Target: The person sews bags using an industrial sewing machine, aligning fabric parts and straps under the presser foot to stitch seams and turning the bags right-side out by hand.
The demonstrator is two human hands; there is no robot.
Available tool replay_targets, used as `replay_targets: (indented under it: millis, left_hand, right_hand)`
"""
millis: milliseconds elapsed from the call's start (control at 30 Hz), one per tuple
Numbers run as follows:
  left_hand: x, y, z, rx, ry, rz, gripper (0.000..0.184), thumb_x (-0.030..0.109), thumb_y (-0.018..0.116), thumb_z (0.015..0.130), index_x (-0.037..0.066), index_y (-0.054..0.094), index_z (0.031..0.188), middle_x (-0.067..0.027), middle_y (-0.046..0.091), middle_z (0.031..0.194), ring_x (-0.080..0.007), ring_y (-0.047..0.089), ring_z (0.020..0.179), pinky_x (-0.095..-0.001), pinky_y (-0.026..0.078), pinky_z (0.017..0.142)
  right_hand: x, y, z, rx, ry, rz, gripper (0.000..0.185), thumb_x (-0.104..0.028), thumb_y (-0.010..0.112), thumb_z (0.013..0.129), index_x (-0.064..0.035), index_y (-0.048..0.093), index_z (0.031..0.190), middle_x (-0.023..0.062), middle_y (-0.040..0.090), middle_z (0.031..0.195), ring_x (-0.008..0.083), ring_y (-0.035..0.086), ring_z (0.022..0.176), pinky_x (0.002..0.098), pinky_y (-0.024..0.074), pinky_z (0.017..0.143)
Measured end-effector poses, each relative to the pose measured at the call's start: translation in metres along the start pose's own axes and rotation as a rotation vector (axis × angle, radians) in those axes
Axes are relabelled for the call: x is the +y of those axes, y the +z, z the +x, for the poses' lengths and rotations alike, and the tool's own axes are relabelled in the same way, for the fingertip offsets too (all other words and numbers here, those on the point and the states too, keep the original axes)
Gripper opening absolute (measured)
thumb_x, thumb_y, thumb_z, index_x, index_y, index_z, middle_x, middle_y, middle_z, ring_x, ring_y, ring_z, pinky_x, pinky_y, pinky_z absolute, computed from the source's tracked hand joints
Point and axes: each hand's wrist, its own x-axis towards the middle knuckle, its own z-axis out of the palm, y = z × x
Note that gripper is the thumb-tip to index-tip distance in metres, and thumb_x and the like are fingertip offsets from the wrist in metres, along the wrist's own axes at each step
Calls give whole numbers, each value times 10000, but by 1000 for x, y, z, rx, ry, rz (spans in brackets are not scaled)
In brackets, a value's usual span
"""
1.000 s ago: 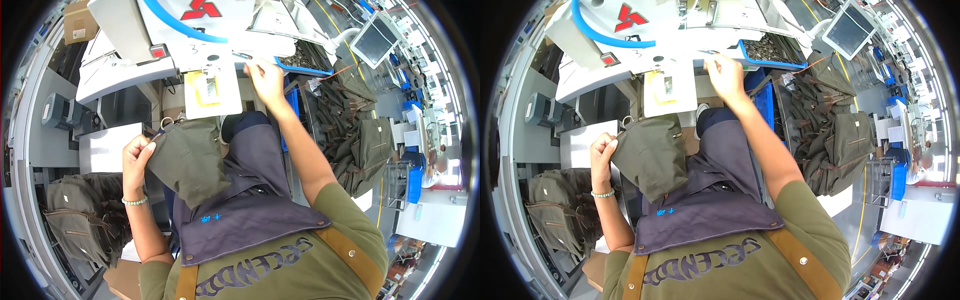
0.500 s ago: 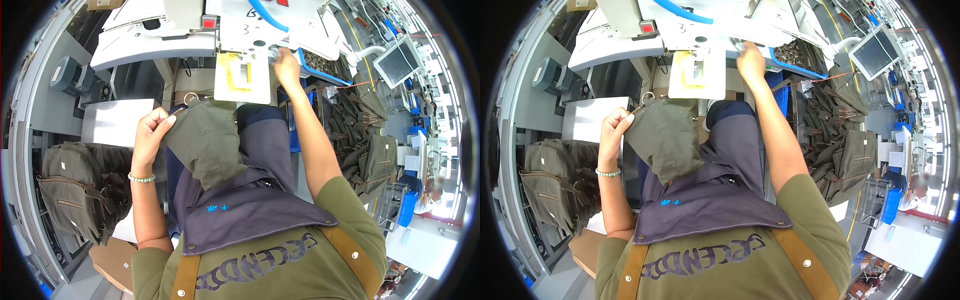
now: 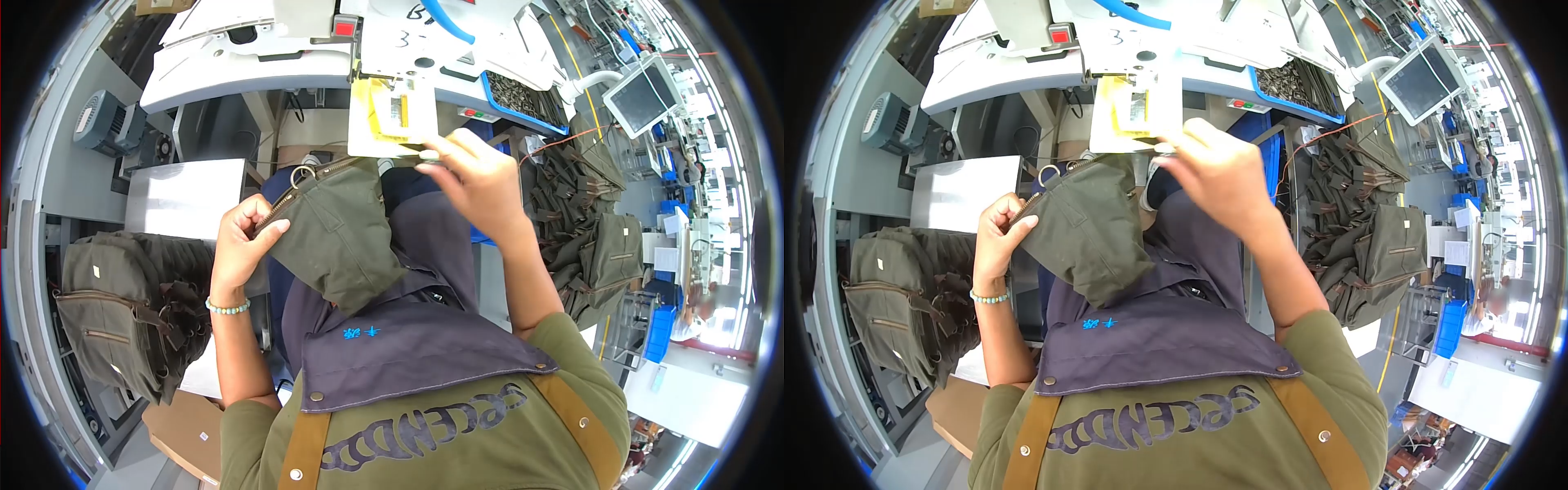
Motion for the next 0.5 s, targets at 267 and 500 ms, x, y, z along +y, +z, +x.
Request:
replay_targets:
  millis: [267, 500]
  left_hand:
    - [2, 4, -1, 16, 19, -16, 323, 29, 735, 866, 109, 456, 726, 105, 411, 704, -6, 327, 648, -203, 261, 568]
    - [-3, 1, 1, -8, 14, -43, 311, 38, 738, 873, 105, 468, 732, 107, 417, 701, -5, 328, 648, -201, 258, 572]
  right_hand:
    - [-39, 33, 32, 12, -229, -300, 265, -228, 721, 840, -132, 680, 1084, 6, 564, 874, 164, 631, 756, 317, 510, 608]
    - [-33, 48, 29, 29, -266, -224, 254, -211, 739, 829, -122, 687, 1061, 14, 593, 865, 169, 634, 768, 314, 529, 624]
